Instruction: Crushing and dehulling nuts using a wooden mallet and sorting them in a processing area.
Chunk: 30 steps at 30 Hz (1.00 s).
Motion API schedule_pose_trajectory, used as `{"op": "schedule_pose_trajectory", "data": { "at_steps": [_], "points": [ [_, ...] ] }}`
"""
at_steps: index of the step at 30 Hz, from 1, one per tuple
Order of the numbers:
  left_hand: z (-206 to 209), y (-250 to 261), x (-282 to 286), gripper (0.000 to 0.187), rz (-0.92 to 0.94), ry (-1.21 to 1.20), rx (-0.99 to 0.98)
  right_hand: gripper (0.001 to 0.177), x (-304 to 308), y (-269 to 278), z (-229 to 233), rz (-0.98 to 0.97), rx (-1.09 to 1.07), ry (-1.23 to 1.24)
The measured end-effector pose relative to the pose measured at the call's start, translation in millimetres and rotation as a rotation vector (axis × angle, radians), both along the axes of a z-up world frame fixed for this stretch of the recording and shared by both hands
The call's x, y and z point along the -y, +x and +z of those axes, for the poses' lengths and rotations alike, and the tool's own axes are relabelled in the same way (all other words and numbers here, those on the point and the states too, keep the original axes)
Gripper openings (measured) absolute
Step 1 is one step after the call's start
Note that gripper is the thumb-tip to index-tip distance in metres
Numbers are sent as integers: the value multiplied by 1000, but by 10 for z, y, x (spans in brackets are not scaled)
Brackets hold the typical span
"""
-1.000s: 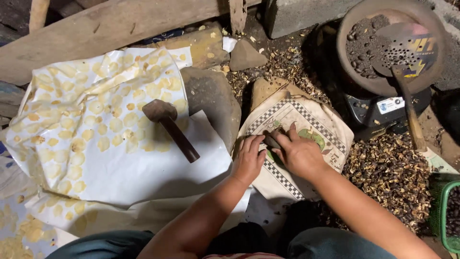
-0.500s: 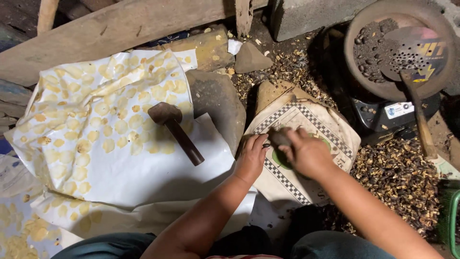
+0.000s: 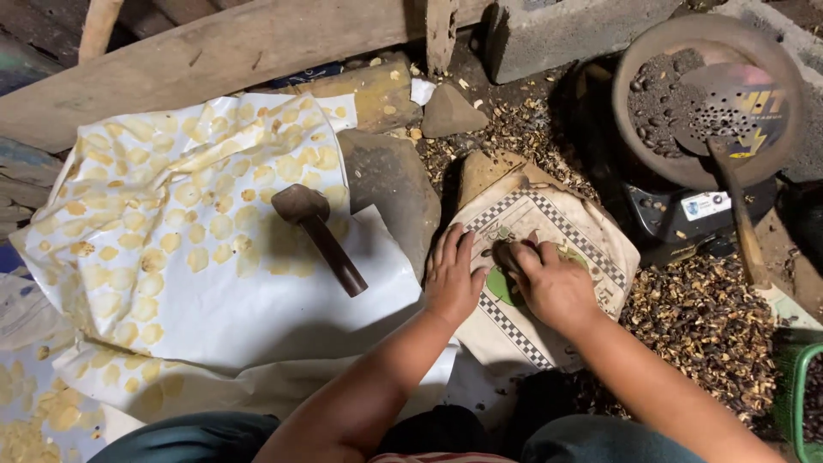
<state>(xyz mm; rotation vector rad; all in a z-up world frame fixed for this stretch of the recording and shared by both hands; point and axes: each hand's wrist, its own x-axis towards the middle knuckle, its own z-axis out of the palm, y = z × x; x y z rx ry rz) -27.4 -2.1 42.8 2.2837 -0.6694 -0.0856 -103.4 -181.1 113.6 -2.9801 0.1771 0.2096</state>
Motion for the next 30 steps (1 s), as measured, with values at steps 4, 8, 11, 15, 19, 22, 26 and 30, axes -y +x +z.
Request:
{"op": "schedule_pose_trajectory", "data": {
  "at_steps": [4, 8, 11, 15, 19, 22, 26, 30],
  "points": [
    [-176, -84, -69, 81, -145, 155, 51, 49, -73, 131, 202, -138, -11, 155],
    [-129, -59, -94, 92, -151, 171, -12, 53, -190, 148, -94, 52, 79, 158],
    [-134, -44, -79, 87, -169, 177, -1, 46, -177, 241, 127, -32, -49, 193],
    [-194, -78, -93, 82, -232, 285, 55, 51, -82, 390, 131, -184, -162, 242],
    [-205, -81, -97, 82, -219, 239, 113, 50, -126, 490, 189, -148, -396, 216],
    [-192, -28, -73, 82, -232, 241, 76, 49, -141, 381, 213, -82, -272, 153],
    [-271, -45, -79, 81, -245, 253, 75, 48, -84, 188, 440, -272, -263, 150],
    [-253, -106, -88, 80, -249, 277, 74, 63, 220, -337, -2, -273, 49, -11]
  ]
}}
